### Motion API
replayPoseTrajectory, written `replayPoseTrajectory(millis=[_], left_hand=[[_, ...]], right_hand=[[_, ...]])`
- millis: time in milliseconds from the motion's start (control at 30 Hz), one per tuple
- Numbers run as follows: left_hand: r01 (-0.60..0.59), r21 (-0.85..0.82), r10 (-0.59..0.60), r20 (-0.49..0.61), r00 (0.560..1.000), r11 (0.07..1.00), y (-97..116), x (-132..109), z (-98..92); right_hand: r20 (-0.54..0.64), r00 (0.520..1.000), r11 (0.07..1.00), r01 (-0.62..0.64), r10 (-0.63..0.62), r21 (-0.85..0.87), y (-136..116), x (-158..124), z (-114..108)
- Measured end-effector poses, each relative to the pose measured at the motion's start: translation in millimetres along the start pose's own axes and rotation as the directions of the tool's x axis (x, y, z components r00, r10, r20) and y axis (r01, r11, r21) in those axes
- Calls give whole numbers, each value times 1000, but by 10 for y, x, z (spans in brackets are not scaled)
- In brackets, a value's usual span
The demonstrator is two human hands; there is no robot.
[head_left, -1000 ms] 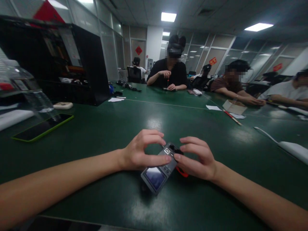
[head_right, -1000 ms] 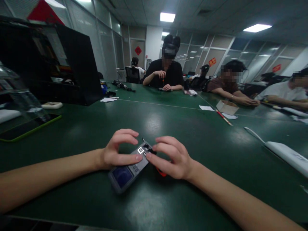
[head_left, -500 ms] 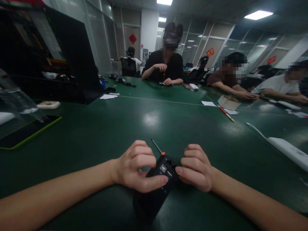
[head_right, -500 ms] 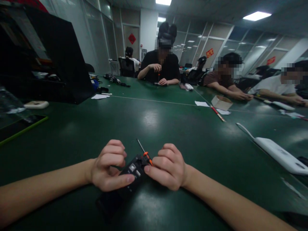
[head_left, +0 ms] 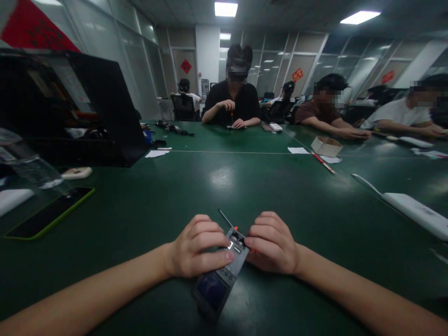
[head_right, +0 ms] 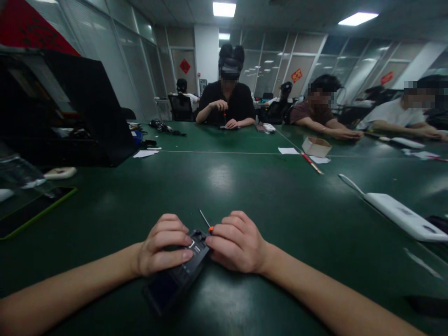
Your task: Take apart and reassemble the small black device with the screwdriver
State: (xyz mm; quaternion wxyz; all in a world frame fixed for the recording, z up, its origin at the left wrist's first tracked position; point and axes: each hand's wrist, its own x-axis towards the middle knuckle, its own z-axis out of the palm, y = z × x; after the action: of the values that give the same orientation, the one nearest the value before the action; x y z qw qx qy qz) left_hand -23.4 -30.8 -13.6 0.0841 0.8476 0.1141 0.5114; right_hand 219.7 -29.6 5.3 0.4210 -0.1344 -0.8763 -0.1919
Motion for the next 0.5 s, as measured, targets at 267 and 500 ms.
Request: replayPoseTrajectory(millis=[267, 500], left_hand=[[184, -152, -180, 37, 983, 971, -179, 2, -10], [737, -501, -763, 209, 611, 453, -102, 310, 161]], right_hand=[[84, 974, 969, -221, 212, 108, 24, -8, 81], [303, 738, 650, -675, 603, 349, 20, 109, 91]])
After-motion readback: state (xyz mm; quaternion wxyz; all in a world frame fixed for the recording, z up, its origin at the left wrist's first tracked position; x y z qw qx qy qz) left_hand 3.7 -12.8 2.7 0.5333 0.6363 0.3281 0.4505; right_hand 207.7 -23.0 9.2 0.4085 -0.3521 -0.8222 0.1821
